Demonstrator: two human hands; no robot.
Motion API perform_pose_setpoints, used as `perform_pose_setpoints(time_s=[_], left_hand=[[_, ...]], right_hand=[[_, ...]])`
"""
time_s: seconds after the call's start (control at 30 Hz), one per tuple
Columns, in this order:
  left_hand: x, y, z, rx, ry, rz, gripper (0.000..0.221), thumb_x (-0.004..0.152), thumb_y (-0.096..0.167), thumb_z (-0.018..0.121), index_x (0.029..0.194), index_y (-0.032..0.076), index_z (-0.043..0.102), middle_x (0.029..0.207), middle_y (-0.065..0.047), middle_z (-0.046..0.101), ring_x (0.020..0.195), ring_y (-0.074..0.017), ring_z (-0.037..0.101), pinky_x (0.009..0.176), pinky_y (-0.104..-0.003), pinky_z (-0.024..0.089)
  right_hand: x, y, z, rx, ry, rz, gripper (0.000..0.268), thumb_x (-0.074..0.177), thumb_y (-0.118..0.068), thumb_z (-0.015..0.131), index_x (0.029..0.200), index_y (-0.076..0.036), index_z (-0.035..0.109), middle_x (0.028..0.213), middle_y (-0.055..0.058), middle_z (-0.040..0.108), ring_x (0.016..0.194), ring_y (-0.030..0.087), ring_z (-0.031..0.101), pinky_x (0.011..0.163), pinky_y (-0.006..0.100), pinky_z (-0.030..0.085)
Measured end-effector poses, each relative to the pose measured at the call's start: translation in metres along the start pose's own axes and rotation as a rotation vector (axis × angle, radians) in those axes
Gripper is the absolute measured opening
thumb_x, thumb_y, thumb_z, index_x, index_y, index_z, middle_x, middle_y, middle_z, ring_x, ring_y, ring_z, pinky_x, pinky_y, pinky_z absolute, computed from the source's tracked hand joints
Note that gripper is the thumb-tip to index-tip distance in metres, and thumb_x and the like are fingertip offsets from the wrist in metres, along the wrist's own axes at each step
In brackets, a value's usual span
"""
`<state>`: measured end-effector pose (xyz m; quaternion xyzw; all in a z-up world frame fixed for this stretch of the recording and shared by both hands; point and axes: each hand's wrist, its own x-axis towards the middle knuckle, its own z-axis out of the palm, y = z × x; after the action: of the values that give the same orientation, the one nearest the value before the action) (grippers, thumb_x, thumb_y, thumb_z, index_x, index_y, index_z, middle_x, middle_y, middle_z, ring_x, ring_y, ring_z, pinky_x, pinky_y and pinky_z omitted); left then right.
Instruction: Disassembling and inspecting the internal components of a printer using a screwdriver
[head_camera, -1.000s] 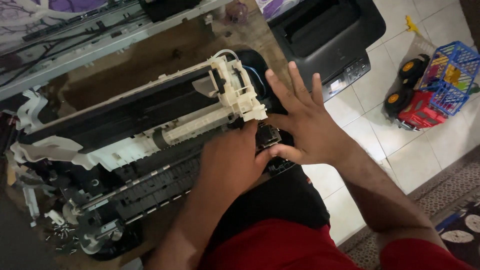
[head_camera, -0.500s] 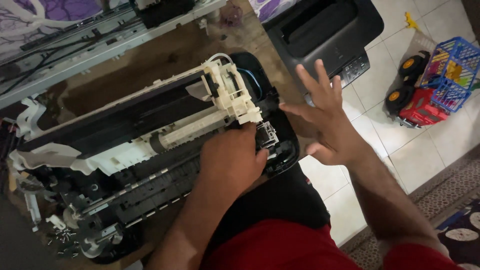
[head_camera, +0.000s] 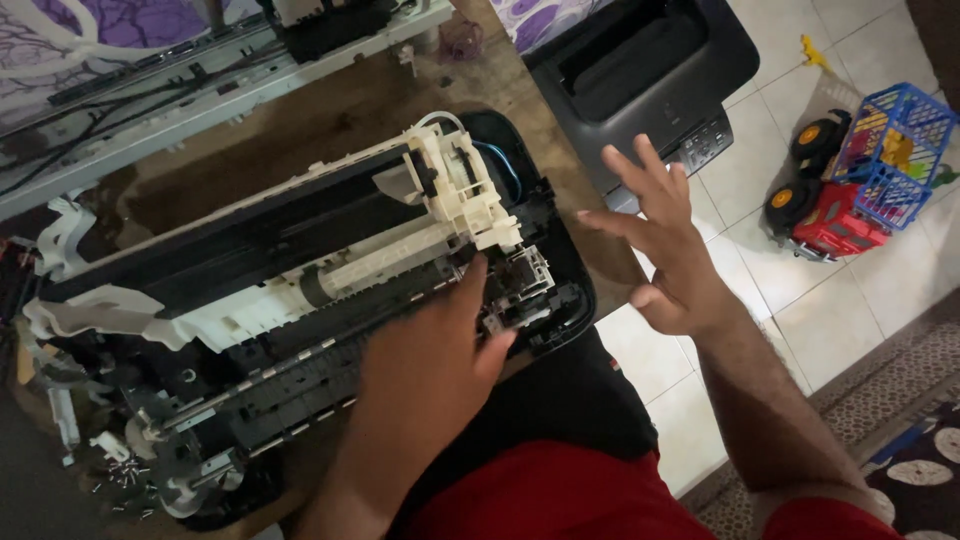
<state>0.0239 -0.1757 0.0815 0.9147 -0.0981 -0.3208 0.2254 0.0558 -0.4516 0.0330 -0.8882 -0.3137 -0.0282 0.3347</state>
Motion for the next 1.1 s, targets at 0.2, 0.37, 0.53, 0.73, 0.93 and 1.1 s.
perform_pose_setpoints(time_s=[0.2,0.37,0.53,0.73,0.93,1.1], left_hand=[[-0.068,-0.064,0.055,-0.219,0.155,0.046,0.063,0.092,0.049,0.055,0.153,0.032,0.049,0.133,0.007,0.073,0.114,-0.0234,0.071,0.077,-0.048,0.059],[-0.109,-0.082,0.115,-0.207,0.866,0.327,0.022,0.089,0.025,0.071,0.107,0.016,0.077,0.071,-0.003,0.067,0.060,-0.0209,0.061,0.067,-0.039,0.050],[-0.092,-0.115,0.137,-0.124,1.138,0.476,0.014,0.093,0.013,0.063,0.099,0.006,0.074,0.060,-0.004,0.058,0.049,-0.0203,0.052,0.052,-0.038,0.043],[-0.079,-0.156,0.177,-0.090,0.929,0.420,0.021,0.092,0.015,0.065,0.112,0.010,0.067,0.059,-0.008,0.059,0.048,-0.0317,0.055,0.047,-0.046,0.041],[-0.065,-0.128,0.159,0.053,1.034,0.462,0.016,0.092,0.016,0.065,0.105,0.010,0.072,0.059,-0.006,0.054,0.048,-0.0287,0.050,0.047,-0.044,0.041],[-0.063,-0.113,0.149,-0.002,1.113,0.471,0.013,0.094,0.012,0.061,0.099,0.005,0.071,0.060,-0.006,0.051,0.046,-0.0258,0.047,0.046,-0.041,0.039]], right_hand=[[-0.004,0.011,0.026,0.389,0.288,0.011,0.082,0.115,-0.072,0.016,0.135,-0.005,0.059,0.160,0.019,0.045,0.160,0.036,0.033,0.137,0.062,0.024],[0.001,0.006,0.047,0.762,0.389,0.086,0.074,0.113,-0.070,0.022,0.137,-0.011,0.060,0.152,0.012,0.054,0.141,0.024,0.050,0.126,0.045,0.031],[-0.003,0.005,0.067,1.038,0.511,0.235,0.069,0.109,-0.065,0.031,0.130,-0.009,0.064,0.144,0.014,0.060,0.133,0.024,0.057,0.114,0.038,0.044],[-0.003,0.010,0.075,1.028,0.541,0.247,0.071,0.107,-0.066,0.031,0.131,-0.006,0.063,0.142,0.014,0.062,0.134,0.023,0.059,0.111,0.036,0.048],[-0.002,0.007,0.075,0.985,0.533,0.253,0.074,0.108,-0.066,0.029,0.132,-0.004,0.061,0.140,0.014,0.061,0.135,0.024,0.058,0.110,0.036,0.046],[-0.002,0.012,0.078,1.000,0.544,0.255,0.076,0.107,-0.067,0.030,0.132,-0.003,0.061,0.138,0.015,0.063,0.134,0.025,0.059,0.110,0.035,0.046]])
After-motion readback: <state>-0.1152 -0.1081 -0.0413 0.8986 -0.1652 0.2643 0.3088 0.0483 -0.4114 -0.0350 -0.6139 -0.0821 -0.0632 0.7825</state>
